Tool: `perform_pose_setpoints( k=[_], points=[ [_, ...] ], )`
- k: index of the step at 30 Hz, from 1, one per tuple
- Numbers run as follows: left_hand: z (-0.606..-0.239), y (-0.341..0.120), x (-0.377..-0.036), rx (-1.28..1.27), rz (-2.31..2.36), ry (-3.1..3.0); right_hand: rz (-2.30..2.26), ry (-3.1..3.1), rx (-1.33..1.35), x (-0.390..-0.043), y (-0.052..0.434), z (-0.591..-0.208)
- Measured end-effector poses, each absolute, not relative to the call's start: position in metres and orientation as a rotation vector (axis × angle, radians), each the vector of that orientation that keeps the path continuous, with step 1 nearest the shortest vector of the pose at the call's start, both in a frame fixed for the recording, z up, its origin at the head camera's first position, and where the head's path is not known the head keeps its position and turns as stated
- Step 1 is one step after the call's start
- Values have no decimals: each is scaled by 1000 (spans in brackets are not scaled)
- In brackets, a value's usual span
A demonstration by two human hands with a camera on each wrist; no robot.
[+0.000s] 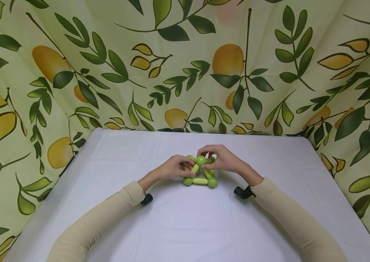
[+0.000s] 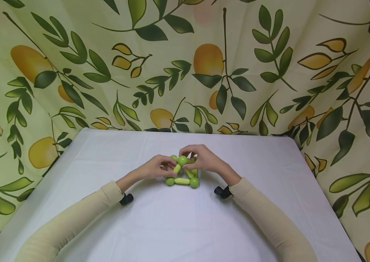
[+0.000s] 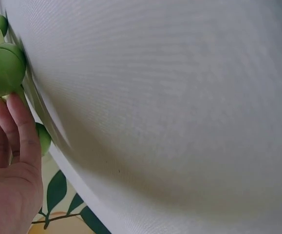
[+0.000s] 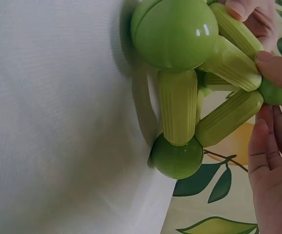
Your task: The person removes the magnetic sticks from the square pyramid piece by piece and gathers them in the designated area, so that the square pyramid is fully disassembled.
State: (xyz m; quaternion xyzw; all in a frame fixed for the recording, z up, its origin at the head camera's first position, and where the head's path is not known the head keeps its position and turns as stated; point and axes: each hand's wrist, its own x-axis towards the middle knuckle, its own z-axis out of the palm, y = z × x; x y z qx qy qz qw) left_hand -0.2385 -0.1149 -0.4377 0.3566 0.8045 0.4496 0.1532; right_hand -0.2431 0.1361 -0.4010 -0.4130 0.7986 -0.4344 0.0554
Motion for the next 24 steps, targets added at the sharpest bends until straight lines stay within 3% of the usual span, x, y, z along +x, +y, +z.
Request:
perform_pose_setpoints(
  k=[5, 24],
  points=[
    [-442, -116, -242, 1019, 1279, 2308, -1271, 2438, -1315, -260, 140, -421],
    [-443, -115, -244, 1063, 1275, 2323, -1261, 2347, -1331, -270, 142, -419]
  ],
)
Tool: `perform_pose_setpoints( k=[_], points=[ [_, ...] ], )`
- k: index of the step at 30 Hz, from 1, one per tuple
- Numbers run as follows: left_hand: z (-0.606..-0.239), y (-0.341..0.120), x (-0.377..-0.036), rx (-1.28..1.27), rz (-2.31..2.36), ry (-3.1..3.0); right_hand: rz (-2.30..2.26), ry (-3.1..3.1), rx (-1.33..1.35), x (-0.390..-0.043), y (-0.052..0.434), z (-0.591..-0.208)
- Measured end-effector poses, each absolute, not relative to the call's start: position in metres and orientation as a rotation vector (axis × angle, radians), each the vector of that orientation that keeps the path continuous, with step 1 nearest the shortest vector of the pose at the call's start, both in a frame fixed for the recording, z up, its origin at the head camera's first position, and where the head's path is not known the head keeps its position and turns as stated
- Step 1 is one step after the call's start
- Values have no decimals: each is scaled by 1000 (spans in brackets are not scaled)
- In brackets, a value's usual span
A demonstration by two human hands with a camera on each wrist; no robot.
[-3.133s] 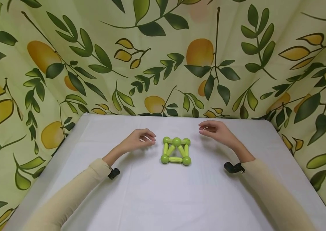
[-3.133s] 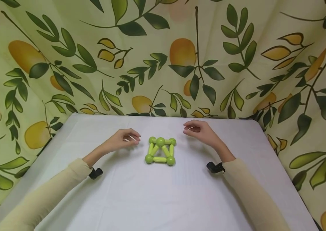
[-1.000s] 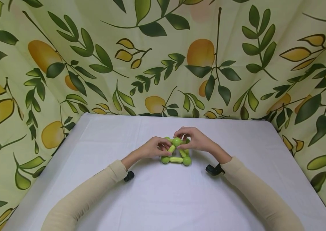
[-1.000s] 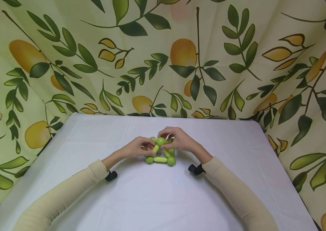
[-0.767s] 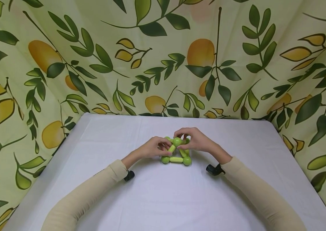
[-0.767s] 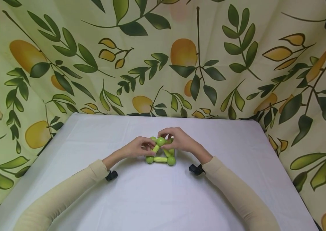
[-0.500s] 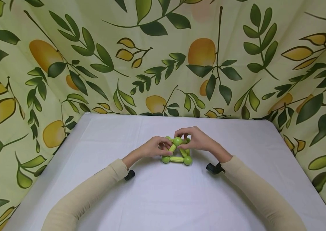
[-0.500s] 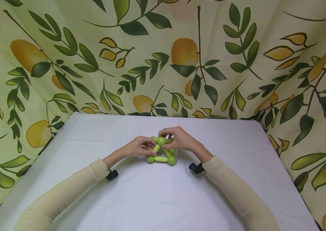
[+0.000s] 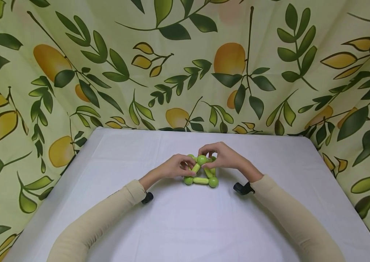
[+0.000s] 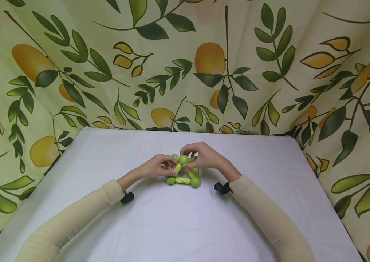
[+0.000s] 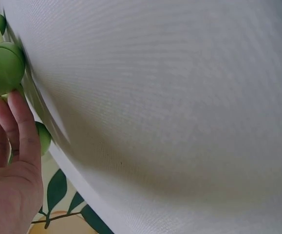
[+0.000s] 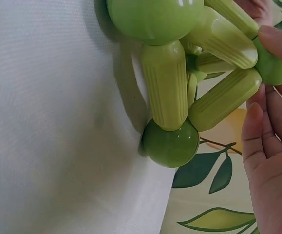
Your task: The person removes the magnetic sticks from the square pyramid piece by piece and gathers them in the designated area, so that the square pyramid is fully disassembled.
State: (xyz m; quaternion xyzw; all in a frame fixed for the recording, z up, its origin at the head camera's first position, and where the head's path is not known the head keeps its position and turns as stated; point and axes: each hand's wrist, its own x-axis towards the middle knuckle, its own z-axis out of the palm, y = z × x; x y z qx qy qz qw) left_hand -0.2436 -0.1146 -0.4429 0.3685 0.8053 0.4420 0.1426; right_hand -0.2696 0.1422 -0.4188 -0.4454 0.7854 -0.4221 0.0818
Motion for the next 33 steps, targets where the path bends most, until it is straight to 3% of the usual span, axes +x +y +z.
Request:
perform_pose_setpoints(
  k=[33],
  points=[
    [-443, -118, -243, 1039, 1279, 2348, -1379, 2265, -1249, -275, 143, -424]
  ],
)
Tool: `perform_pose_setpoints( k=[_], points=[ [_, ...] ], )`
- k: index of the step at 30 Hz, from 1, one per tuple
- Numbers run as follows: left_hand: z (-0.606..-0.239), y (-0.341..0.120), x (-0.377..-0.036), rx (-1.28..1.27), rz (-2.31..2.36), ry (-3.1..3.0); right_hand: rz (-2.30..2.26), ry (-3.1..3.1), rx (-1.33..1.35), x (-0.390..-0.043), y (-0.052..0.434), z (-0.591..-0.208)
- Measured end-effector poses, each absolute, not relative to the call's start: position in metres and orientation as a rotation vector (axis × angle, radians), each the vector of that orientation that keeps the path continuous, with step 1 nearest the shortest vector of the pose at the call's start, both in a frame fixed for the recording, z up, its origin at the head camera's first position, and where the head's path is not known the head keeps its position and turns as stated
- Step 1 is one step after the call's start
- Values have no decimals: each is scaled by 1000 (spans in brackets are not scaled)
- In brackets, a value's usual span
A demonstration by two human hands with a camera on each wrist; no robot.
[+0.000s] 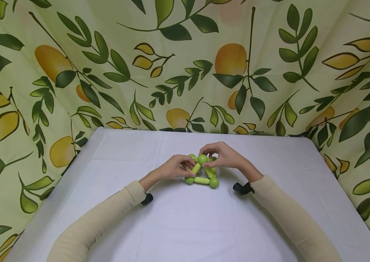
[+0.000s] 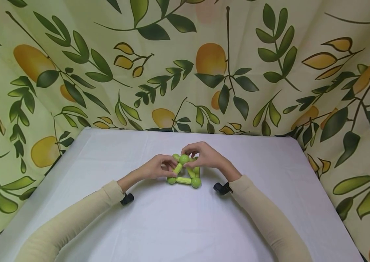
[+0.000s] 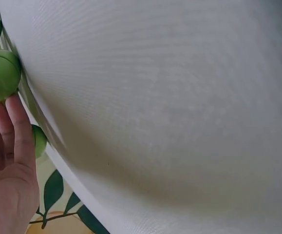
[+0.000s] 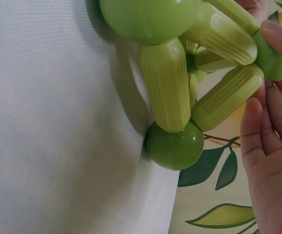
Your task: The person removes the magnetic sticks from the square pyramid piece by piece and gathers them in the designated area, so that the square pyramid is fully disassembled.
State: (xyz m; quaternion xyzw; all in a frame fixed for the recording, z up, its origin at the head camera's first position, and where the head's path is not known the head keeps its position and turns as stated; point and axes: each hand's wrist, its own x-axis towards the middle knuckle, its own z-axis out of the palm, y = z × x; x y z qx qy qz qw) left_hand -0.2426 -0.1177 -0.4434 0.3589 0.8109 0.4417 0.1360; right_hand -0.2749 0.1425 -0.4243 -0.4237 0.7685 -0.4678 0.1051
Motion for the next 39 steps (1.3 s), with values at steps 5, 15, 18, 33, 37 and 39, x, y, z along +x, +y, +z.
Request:
perform_pose_setpoints(
  k=[5, 15, 18, 33, 37, 39],
  points=[
    [-442, -118, -242, 1025, 1302, 2350, -1375, 2272, -1242, -275, 143, -425],
    [-443, -118, -241, 994, 1321, 2340, -1425, 2263, -1250, -276, 145, -429],
    [-443, -117, -242, 1004, 1311, 2339, -1438, 2281, -1249, -275, 144, -430],
    [-443, -116, -242, 1021, 1322, 2356, -1422, 2349, -1265, -256, 138, -407],
    [-445, -116, -242, 1027, 1323, 2363, -1416, 2345, -1264, -248, 137, -396],
    [-445, -115, -242, 1021, 1316, 2376, -1422, 2343, -1259, -248, 137, -396]
  ],
)
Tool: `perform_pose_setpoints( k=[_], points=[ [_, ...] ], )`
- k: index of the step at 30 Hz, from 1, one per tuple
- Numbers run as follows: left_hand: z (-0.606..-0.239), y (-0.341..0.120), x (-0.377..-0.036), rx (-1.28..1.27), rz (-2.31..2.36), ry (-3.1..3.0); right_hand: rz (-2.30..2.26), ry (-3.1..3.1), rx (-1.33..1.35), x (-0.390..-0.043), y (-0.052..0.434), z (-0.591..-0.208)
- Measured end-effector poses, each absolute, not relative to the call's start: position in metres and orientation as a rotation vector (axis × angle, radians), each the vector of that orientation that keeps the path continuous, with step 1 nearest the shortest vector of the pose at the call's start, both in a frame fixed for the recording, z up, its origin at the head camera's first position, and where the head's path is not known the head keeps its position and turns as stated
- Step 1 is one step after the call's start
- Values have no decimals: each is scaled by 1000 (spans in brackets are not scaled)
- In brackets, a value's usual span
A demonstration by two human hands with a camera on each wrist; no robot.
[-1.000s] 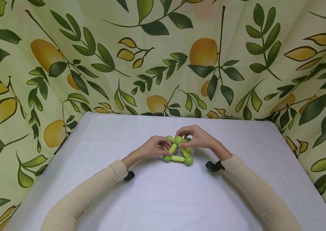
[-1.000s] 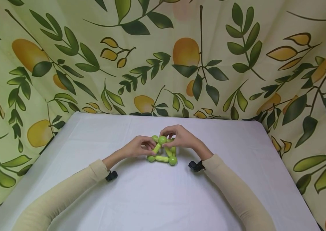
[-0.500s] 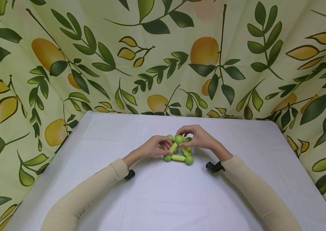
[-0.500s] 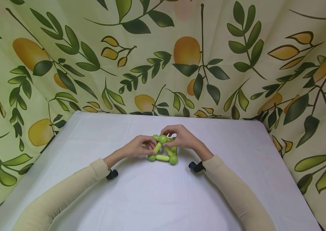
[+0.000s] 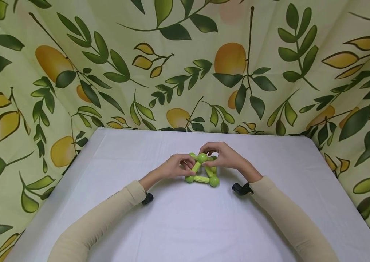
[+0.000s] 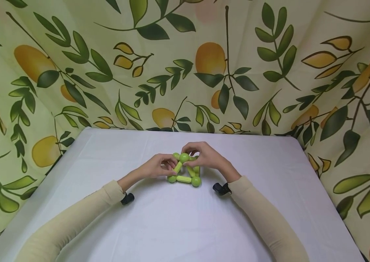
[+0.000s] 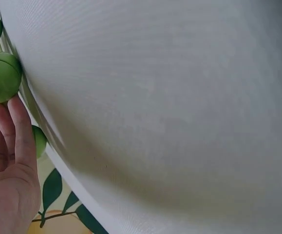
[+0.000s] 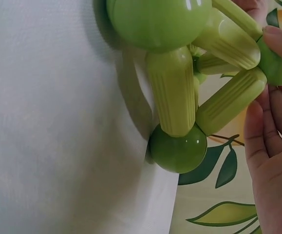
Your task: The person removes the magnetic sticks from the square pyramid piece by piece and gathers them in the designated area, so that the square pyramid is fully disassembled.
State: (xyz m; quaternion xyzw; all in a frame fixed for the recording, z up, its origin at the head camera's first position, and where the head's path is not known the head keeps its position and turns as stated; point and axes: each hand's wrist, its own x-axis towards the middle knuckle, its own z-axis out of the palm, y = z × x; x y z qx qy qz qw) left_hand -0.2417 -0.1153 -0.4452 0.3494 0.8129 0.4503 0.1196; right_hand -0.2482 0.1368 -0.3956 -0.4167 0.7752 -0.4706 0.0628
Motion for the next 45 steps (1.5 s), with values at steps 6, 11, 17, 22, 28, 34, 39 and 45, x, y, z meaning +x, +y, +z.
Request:
perform_pose_setpoints(
  k=[6, 11, 17, 22, 28, 34, 39, 45],
  points=[
    [-446, -113, -239, 1016, 1329, 2385, -1439, 2355, -1243, -247, 136, -398],
    [-446, -113, -238, 1020, 1330, 2393, -1437, 2385, -1255, -245, 136, -396],
    [-446, -113, -239, 1011, 1325, 2392, -1420, 2411, -1252, -246, 136, -397],
    [-445, -113, -240, 996, 1331, 2389, -1454, 2387, -1266, -248, 137, -398],
    [-441, -109, -238, 1007, 1311, 2365, -1495, 2431, -1249, -260, 148, -409],
    [-425, -107, -228, 998, 1341, 2372, -1430, 2442, -1258, -271, 156, -419],
    [-411, -108, -217, 991, 1382, 2350, -1535, 2349, -1214, -272, 153, -425],
    [-438, -109, -232, 1006, 1360, 2355, -1654, 2271, -1177, -275, 151, -432]
  ],
)
